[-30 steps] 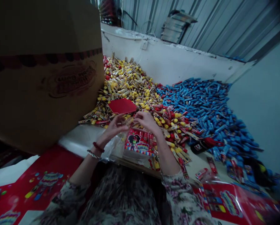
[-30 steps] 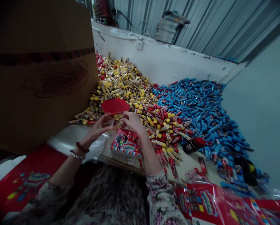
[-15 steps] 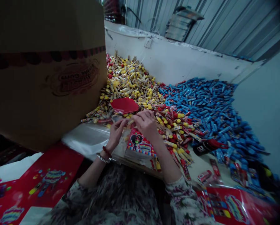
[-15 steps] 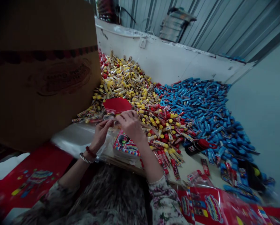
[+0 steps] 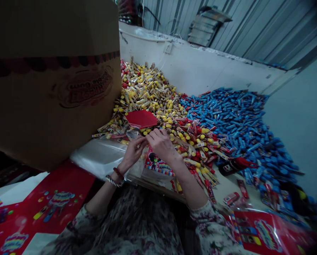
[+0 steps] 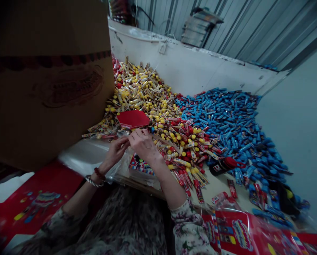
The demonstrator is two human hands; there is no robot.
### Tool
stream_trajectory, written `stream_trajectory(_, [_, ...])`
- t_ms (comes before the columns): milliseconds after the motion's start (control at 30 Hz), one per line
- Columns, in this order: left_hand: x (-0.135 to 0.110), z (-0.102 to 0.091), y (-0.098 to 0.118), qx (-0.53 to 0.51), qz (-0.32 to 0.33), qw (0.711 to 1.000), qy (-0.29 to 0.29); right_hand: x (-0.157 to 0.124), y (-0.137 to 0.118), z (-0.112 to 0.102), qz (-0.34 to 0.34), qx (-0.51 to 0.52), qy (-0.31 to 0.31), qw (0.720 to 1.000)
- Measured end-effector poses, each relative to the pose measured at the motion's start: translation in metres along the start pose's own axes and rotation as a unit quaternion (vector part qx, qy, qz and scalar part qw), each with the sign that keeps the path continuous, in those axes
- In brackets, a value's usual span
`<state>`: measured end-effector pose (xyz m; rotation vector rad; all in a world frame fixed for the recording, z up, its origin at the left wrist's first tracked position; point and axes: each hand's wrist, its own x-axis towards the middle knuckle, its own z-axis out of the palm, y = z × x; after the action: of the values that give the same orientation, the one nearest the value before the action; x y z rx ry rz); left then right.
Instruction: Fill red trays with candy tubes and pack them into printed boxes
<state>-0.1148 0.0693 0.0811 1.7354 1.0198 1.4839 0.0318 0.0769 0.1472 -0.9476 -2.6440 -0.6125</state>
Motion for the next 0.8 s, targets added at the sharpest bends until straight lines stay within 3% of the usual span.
stream_trajectory(200, [-0.001,0.003,-0.001,-0.088,-0.091,0.992,0.020,-0.006,0.005,0.006,0.090,0.090,0.074,0.989])
stream_trajectory(300, [-0.001,0.002,-0.003,-0.094,-0.108,0.989,0.034,-0.009,0.003,0.002,0.071,0.091,0.073,0.991])
stream_trajectory(467, [0.000,0.000,-0.005,-0.054,-0.062,0.997,0.006,-0.009,0.000,-0.002,0.044,0.033,0.024,0.998])
stream_trajectory(633, [0.004,-0.002,0.003,0.054,0.012,0.998,-0.023,-0.007,-0.008,-0.002,0.024,-0.005,-0.005,1.000])
stream_trajectory(733, [0.004,-0.004,0.005,0.064,0.015,0.997,-0.031,-0.004,-0.011,0.002,0.028,-0.012,-0.006,1.000])
stream_trajectory(800, [0.003,-0.006,0.001,0.052,-0.007,0.998,-0.039,-0.005,0.002,0.002,0.066,-0.006,0.013,0.998])
